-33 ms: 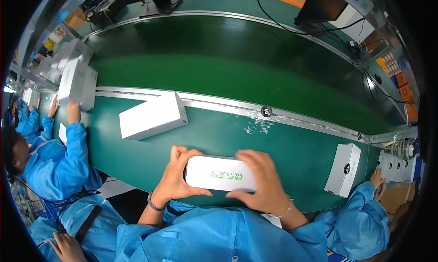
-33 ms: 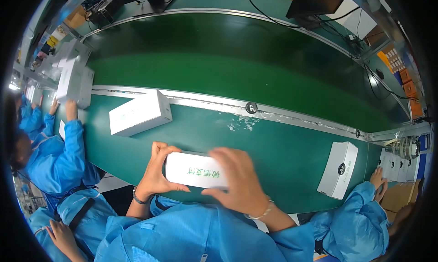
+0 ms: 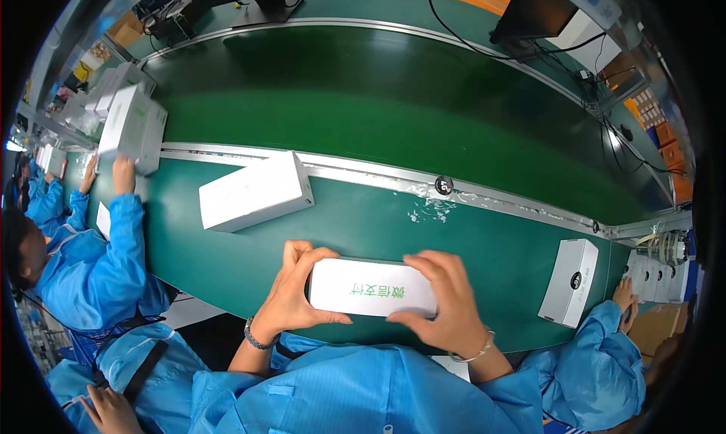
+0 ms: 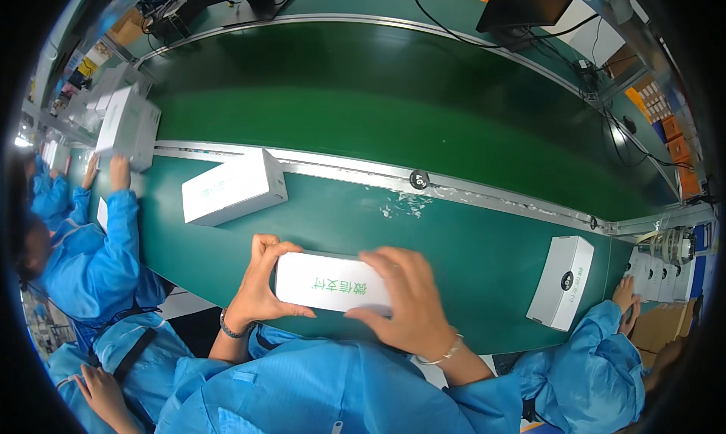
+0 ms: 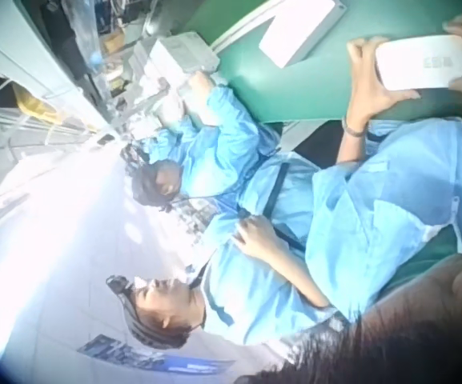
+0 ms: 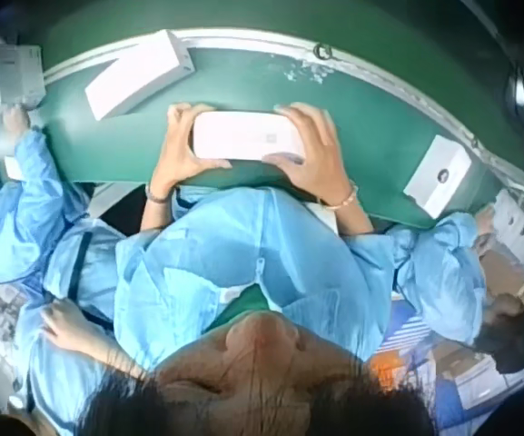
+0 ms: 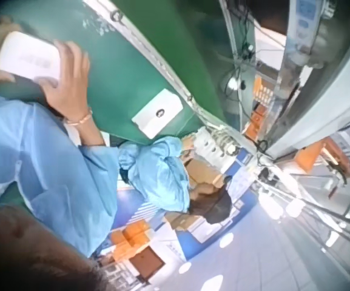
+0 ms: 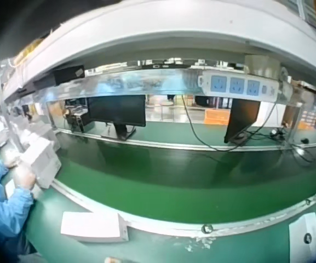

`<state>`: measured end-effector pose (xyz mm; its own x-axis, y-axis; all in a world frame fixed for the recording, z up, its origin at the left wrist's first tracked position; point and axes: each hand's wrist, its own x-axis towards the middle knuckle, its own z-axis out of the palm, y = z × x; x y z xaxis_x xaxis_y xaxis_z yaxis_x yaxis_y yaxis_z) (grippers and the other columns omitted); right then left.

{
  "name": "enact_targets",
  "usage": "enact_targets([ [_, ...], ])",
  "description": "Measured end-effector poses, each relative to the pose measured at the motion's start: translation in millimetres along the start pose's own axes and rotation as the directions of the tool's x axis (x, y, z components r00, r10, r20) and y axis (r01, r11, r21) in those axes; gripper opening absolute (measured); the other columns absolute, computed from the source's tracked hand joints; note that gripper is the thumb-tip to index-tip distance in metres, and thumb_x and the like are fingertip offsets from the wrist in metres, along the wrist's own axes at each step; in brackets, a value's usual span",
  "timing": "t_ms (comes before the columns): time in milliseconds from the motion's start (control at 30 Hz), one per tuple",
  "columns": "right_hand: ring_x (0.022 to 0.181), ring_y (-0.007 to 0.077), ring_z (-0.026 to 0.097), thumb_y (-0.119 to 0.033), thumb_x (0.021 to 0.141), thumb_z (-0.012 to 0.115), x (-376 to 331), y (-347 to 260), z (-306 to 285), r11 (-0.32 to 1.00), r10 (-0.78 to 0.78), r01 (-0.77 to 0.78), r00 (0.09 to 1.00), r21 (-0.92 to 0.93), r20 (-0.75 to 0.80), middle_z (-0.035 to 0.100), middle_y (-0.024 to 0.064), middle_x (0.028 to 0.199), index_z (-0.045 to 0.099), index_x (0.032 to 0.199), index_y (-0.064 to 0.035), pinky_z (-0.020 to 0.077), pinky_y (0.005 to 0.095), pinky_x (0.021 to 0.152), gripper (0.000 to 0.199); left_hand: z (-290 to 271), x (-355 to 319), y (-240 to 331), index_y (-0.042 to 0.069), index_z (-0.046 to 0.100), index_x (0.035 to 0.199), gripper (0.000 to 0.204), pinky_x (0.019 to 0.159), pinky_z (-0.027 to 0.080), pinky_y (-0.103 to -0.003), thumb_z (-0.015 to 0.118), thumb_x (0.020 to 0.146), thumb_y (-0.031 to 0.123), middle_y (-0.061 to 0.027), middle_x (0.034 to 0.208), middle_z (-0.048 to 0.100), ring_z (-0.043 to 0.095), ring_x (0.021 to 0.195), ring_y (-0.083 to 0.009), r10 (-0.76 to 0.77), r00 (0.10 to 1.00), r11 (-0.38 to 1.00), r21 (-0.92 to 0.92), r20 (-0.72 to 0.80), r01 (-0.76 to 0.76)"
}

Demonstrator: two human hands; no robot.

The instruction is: Applying labels and small components to white boxes on an electronics factory assembly line.

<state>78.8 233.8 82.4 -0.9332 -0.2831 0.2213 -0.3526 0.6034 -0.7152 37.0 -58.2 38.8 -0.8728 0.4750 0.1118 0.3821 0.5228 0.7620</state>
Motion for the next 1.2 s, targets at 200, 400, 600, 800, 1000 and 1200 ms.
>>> enact_targets([
  [200,0.122,0.0394,0.058,-0.041,0.068,0.095,-4,-4,1,0.972,0.104,-0.07,0.984,-0.225,0.145,0.06,0.0177,0.133,0.05,0.151,-0.006,0.0457,0.0488,0.107,0.101,6,-3,-8,0.008,0.063,0.128,0.098,0.094,0.048,-0.04,0.105,0.049,0.048,-0.0132,0.118,0.048,0.052,0.115,-0.03,0.062,0.995,0.986,-0.152,-0.073,-0.072],
  [400,0.12,0.0383,0.065,-0.042,0.068,0.097,14,18,6,0.928,0.299,-0.335,0.931,0.165,0.209,0.062,0.0218,0.131,0.048,0.154,-0.0048,0.0535,0.0442,0.101,0.106,-26,50,-22,0.008,0.064,0.127,0.075,0.069,0.048,-0.029,0.097,0.069,0.043,-0.0045,0.107,0.054,0.055,0.085,-0.0149,-0.077,0.973,0.932,-0.33,0.218,0.148],
  [600,0.123,0.0357,0.065,-0.038,0.068,0.097,27,34,6,0.921,0.285,-0.339,0.922,0.192,0.262,0.063,0.0193,0.134,0.052,0.151,-0.0048,0.0519,0.043,0.105,0.1,-20,48,-35,0.007,0.063,0.128,0.073,0.083,0.046,-0.026,0.099,0.069,0.032,-0.002,0.114,0.053,0.055,0.1,-0.0118,-0.116,0.975,0.862,-0.468,0.191,0.194],
  [800,0.14,0.0401,0.049,-0.028,0.066,0.099,44,10,21,0.995,0.103,-0.098,0.981,-0.037,0.162,0.048,0.0176,0.153,0.048,0.156,-0.0115,0.043,0.0472,0.117,0.104,-32,15,-47,0.006,0.061,0.132,0.09,0.082,0.052,-0.037,0.103,0.056,0.032,-0.014,0.124,0.058,0.06,0.11,-0.029,0.17,0.97,0.983,-0.042,-0.175,-0.18],
  [1000,0.144,0.0451,0.038,-0.042,0.074,0.091,0,41,-40,0.824,0.166,-0.292,0.943,-0.485,-0.288,0.036,0.0215,0.161,0.039,0.161,-0.0107,0.0341,0.0567,0.119,0.106,-86,-31,-76,0.004,0.058,0.136,0.098,0.092,0.047,-0.039,0.098,0.056,0.046,-0.0087,0.126,0.058,0.058,0.114,-0.026,-0.18,0.869,0.968,0.074,-0.461,0.239],
  [1200,0.14,0.0475,0.044,-0.051,0.066,0.093,-142,116,-142,-0.17,0.392,-0.938,0.216,-0.301,-0.894,0.044,0.0284,0.154,0.032,0.16,-0.0086,0.0413,0.0594,0.109,0.119,-183,-81,-207,0.007,0.051,0.153,0.075,0.111,0.044,-0.047,0.084,0.088,0.025,-0.0178,0.149,0.051,0.053,0.134,-0.0362,0.189,0.737,0.589,0.676,-0.648,0.443],
])
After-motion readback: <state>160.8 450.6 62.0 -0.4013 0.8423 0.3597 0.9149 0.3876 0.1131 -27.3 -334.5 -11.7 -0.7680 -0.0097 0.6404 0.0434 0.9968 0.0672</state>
